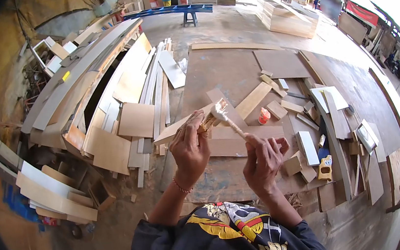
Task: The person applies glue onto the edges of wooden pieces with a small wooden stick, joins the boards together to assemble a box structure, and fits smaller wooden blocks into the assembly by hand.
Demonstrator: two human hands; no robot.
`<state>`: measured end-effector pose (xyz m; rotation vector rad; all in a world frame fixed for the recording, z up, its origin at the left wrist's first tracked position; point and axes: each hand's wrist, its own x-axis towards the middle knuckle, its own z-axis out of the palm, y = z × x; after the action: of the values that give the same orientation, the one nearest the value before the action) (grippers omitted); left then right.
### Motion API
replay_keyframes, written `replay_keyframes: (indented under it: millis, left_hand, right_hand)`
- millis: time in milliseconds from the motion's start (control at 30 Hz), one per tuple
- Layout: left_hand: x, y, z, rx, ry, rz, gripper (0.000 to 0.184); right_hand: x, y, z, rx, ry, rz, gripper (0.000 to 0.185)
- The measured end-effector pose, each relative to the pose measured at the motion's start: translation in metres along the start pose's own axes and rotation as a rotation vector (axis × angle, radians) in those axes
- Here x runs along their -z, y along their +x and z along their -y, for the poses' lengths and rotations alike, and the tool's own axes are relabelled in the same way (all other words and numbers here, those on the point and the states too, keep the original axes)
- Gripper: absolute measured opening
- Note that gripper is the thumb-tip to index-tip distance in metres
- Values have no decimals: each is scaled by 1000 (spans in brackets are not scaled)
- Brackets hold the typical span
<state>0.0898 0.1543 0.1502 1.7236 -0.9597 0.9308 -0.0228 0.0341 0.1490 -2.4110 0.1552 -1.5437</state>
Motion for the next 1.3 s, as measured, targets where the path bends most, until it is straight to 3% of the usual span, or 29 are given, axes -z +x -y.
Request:
replay_keyframes:
  millis: [167, 233, 333, 633, 800, 967, 1033, 1300]
  left_hand:
    - [-3, -2, 5, 62, -3, 16, 21]
    - [-5, -4, 7, 61, 0, 18, 20]
    - [-5, -5, 9, 45, 3, 17, 21]
    - [-5, -6, 8, 47, -2, 53, 27]
    - [-6, -8, 9, 79, -27, 77, 34]
    - [-11, -3, 10, 35, 43, 33, 23]
    - [-11, -1, 9, 24, 37, 27, 22]
    - [-12, -5, 10, 27, 39, 24, 22]
  right_hand:
    - [1, -3, 4, 0, 33, 37, 19]
    - [-2, -2, 0, -84, 274, -10, 17]
    - [-7, -2, -10, -198, 152, -29, 14]
    - [-27, -1, -22, -120, -29, -77, 12]
    - [-31, -4, -24, -115, -36, -77, 12]
    - [-27, -10, -15, -73, 30, -42, 13]
    - [-30, -13, -15, -111, 190, -96, 15]
    - [-27, -6, -26, -173, 31, -131, 12]
